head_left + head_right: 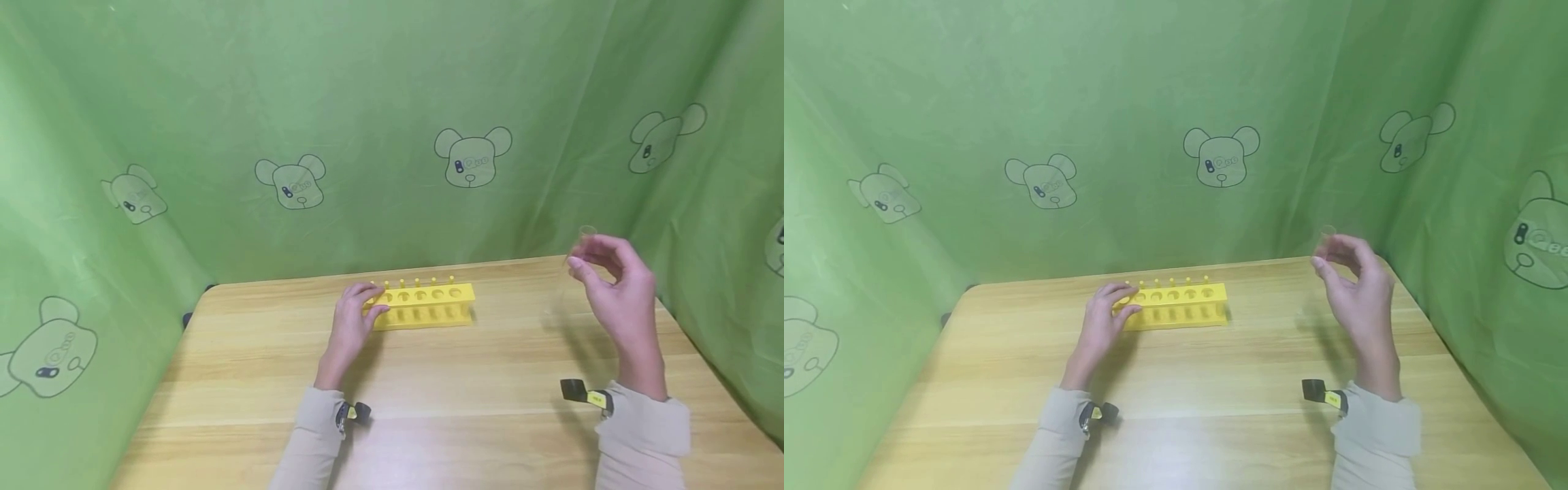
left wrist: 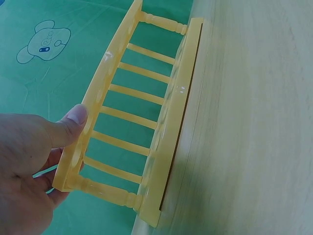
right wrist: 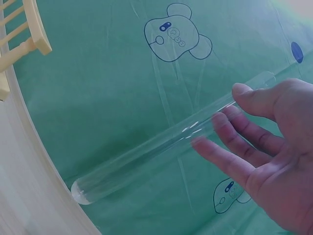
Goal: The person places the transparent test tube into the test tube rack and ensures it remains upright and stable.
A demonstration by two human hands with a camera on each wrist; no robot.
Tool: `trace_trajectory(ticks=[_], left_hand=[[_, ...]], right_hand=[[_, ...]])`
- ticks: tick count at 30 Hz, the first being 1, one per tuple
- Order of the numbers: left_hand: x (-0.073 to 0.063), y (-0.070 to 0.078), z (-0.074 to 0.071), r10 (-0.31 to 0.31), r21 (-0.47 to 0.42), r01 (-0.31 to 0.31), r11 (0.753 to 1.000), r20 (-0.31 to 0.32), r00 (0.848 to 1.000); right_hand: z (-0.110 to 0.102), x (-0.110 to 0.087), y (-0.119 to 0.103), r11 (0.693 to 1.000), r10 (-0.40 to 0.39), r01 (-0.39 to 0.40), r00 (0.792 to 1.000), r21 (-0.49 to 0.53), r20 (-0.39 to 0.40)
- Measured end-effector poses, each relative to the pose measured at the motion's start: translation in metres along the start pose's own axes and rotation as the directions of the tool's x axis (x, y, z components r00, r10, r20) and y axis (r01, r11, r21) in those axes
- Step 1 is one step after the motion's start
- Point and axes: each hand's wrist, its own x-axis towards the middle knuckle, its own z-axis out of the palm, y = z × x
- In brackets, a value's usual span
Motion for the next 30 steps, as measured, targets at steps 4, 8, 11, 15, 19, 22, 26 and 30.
trace_trajectory(ticks=[4,8,11,15,19,22,26,30], left_hand=[[0.0,0.001,0.0,-0.012,-0.005,0.012,1.0,0.007,1.0],[0.001,0.001,0.0,-0.015,-0.005,0.015,1.0,0.013,1.0],[0.001,0.0,0.0,-0.016,-0.002,0.016,1.0,0.013,1.0],[0.0,0.0,0.0,-0.021,0.001,0.021,1.0,0.014,1.0],[0.0,0.0,0.0,-0.018,-0.001,0.018,1.0,0.012,1.0],[0.0,0.0,0.001,-0.012,0.0,0.012,1.0,0.009,1.0],[-0.001,0.0,0.001,-0.016,0.001,0.016,1.0,0.01,1.0],[-0.001,0.001,0.0,-0.017,0.0,0.017,1.0,0.011,1.0]], right_hand=[[0.003,0.0,-0.003,1.0,-0.015,0.015,1.0,-0.006,-0.023],[0.005,0.0,-0.005,1.0,-0.026,0.026,0.999,-0.004,-0.045],[0.005,-0.001,-0.007,1.0,-0.031,0.031,0.998,-0.001,-0.056],[0.007,-0.002,-0.009,0.999,-0.033,0.033,0.998,0.0,-0.062],[0.009,-0.002,-0.012,1.0,-0.024,0.024,0.998,0.001,-0.065],[0.01,-0.003,-0.012,0.999,-0.034,0.034,0.997,-0.001,-0.067],[0.011,-0.003,-0.013,0.998,-0.062,0.062,0.995,-0.005,-0.073],[0.013,-0.004,-0.014,0.996,-0.093,0.094,0.992,0.0,-0.084]])
